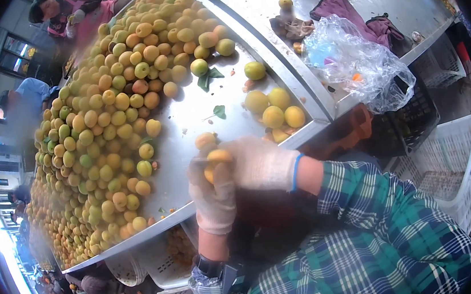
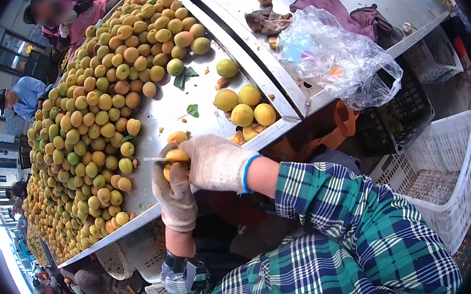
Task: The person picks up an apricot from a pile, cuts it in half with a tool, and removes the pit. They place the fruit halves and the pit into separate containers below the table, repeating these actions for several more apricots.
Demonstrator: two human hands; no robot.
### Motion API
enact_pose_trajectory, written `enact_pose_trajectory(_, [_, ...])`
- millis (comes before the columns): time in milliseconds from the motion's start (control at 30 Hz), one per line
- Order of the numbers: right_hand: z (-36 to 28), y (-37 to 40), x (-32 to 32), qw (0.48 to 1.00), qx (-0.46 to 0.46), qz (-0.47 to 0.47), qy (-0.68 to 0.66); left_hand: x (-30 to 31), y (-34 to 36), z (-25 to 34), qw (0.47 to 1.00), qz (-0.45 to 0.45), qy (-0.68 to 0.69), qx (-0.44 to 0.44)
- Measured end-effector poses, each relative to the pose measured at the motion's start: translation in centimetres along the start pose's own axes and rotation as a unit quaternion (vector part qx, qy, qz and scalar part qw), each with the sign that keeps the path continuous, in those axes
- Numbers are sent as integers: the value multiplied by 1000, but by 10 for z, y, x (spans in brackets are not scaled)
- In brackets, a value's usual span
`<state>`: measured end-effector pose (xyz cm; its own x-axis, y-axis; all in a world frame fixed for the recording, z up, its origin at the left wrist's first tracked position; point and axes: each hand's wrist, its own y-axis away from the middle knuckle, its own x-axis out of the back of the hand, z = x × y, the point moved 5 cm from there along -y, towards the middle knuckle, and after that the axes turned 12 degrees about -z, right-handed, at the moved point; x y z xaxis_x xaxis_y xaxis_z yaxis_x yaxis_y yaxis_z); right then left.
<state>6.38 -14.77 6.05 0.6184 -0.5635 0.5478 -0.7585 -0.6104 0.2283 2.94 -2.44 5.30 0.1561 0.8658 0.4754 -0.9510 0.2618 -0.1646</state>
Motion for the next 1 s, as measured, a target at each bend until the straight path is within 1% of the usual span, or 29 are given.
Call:
enact_pose_trajectory(33, [0,-1,1,1000,-1,0,-1,2,1,2,999,3,-46,-14])
enact_pose_trajectory(67, [0,-2,3,1000,0,10,-5,4,-1,1,999,2,-46,-14])
enact_pose_trajectory(100, [0,-3,5,1000,2,19,-9,4,-2,10,978,-1,-178,-109])
enact_pose_trajectory(133, [0,-5,7,1000,4,28,-13,1,1,16,931,-5,-306,-200])
enact_pose_trajectory(167, [2,-8,6,1000,-12,12,-15,4,-3,7,973,-46,-169,-152])
enact_pose_trajectory(200, [5,-9,5,1000,-12,13,-17,3,-4,9,973,-47,-171,-151])
enact_pose_trajectory(233, [8,-10,4,997,-20,11,-78,6,-10,4,989,-30,126,-70])
enact_pose_trajectory(267, [10,-9,4,990,-29,9,-138,2,-12,-5,912,-9,410,18])
enact_pose_trajectory(300, [8,-7,7,990,-28,9,-138,5,-12,-3,962,-30,271,15])
enact_pose_trajectory(333, [3,0,11,971,-85,-30,-223,5,-13,-5,962,-30,271,15])
enact_pose_trajectory(367, [1,4,10,939,-140,-68,-306,6,-13,-7,976,-19,215,27])
enact_pose_trajectory(400, [3,3,8,940,-138,-70,-305,8,-13,-8,987,-7,157,39])
enact_pose_trajectory(433, [5,0,6,958,-118,-48,-257,6,-13,-10,930,53,355,77])
enact_pose_trajectory(467, [5,-2,6,973,-98,-26,-208,7,-13,-8,930,55,354,77])
enact_pose_trajectory(500, [6,-1,2,973,-96,-26,-208,7,-13,-10,924,65,364,95])
enact_pose_trajectory(533, [4,1,4,989,-76,12,-127,7,-12,-11,918,76,373,113])
enact_pose_trajectory(567, [0,3,6,996,-57,51,-46,5,-13,-13,862,71,484,135])
enact_pose_trajectory(700, [-2,11,7,997,-61,51,-4,6,-14,-13,867,86,473,129])
enact_pose_trajectory(767, [-1,10,6,997,-54,49,16,11,-15,-13,883,139,419,159])
enact_pose_trajectory(900, [5,6,7,997,-55,58,21,16,-14,-22,892,117,413,143])
enact_pose_trajectory(967, [7,5,15,988,-43,126,-82,16,-12,-22,909,126,374,134])
enact_pose_trajectory(1000, [5,7,20,988,-44,126,-82,15,-11,-22,909,125,374,134])
